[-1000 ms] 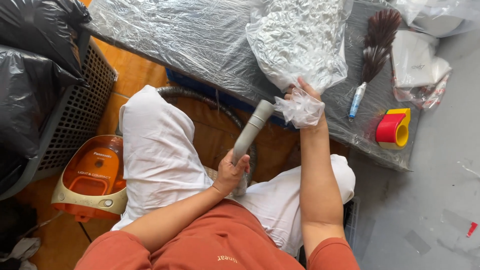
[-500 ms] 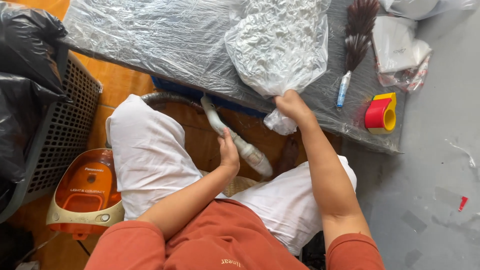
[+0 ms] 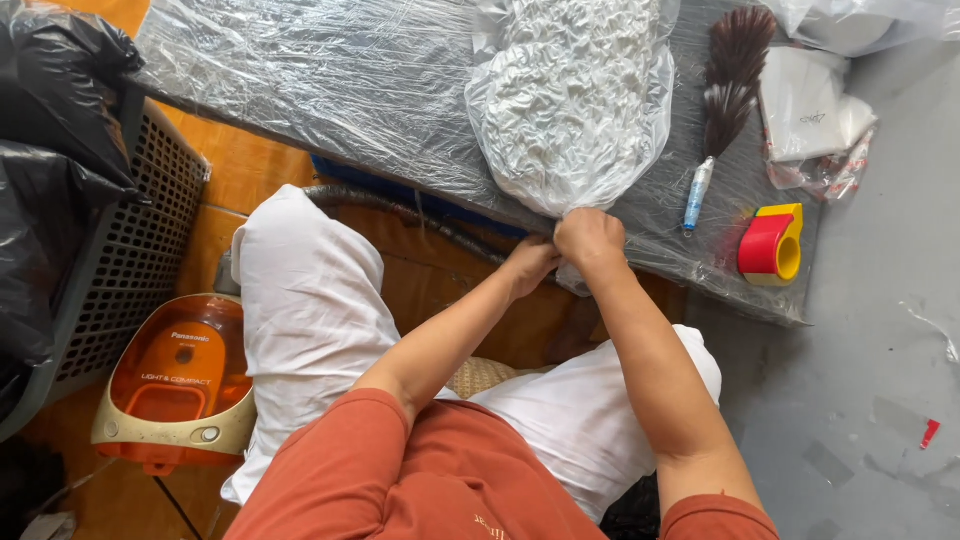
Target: The person is placing a cushion into a plastic bag, using a vacuum to remove air for compression, and then sealing the bag with tape.
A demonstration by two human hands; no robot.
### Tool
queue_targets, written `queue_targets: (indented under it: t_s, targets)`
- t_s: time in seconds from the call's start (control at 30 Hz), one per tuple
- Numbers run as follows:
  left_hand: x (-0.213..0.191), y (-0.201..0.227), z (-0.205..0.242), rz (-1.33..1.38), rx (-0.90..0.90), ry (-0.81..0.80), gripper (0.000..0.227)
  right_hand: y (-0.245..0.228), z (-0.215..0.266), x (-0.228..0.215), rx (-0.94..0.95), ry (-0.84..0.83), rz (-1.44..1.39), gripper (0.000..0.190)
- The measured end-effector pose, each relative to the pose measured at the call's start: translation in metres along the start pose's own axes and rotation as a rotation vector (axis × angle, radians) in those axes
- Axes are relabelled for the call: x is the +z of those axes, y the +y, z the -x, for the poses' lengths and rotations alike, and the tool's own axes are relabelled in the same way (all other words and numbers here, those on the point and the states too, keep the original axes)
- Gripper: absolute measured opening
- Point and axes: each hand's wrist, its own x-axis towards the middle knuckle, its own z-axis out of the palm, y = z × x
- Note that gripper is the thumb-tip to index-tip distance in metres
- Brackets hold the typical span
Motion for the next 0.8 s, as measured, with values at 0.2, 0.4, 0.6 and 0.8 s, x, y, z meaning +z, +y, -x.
queue_targets:
  t_s: [0.2,0.4,0.6,0.8]
  targets:
    - [0.003,0.071,0.052,-0.187,-0.075,-0.046,0.077,-0.003,-0.021,0.016,0.0,-0.032,0.285,0.049]
    - [-0.029,0.048,0.042,-0.391,-0.111,0.047,0.07,0.0,-0.025,0.015,0.052,-0.067,0.41,0.046]
    - [-0.03,0.206,0.247,-0.869,0.538,-0.006,0.026,0.02,-0.033,0.02,-0.01,-0.039,0.432,0.032]
    - [-0.259,0.237,0.409,-1.656,0.374,0.897,0.03,0.026,-0.035,0.017,-0.06,-0.04,0.438,0.035]
